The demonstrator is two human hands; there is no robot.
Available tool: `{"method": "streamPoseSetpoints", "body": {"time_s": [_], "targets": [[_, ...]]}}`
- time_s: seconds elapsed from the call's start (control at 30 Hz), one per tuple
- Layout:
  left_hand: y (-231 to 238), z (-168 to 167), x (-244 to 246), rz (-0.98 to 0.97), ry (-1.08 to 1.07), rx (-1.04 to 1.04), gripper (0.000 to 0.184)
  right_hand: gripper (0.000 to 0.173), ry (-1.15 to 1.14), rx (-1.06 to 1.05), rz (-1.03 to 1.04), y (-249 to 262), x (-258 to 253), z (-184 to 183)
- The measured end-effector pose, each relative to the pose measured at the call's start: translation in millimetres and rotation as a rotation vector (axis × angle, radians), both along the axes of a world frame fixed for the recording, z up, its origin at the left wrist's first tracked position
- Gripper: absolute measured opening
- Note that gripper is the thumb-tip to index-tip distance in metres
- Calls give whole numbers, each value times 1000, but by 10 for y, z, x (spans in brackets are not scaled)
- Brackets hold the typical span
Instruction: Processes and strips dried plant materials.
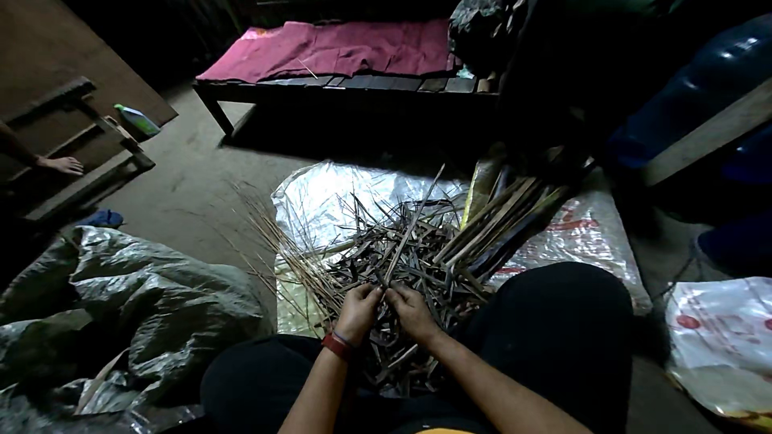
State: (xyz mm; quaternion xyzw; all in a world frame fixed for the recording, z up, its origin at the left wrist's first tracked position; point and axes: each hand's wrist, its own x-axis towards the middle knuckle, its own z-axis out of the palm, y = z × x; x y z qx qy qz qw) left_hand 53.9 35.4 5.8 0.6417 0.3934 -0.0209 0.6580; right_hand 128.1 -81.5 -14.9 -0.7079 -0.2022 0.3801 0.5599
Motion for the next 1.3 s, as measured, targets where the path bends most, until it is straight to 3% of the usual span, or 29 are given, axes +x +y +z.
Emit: {"method": "streamPoseSetpoints", "body": {"time_s": [0.2, 0.3, 0.4, 0.73, 1.3], "targets": [[16, 55, -62, 16, -25, -103, 19, 27, 114, 113, 7, -19, 61, 4], [55, 58, -109, 29, -36, -158, 19, 21, 297, 139, 140, -79, 210, 0], [76, 49, -160, 11, -40, -185, 21, 26, 476, 129, 251, -122, 304, 24], [48, 21, -162, 26, -34, -175, 19, 21, 380, 136, 158, -98, 256, -1], [4, 92, -178, -14, -29, -162, 21, 27, 323, 122, 55, -89, 393, 22]]}}
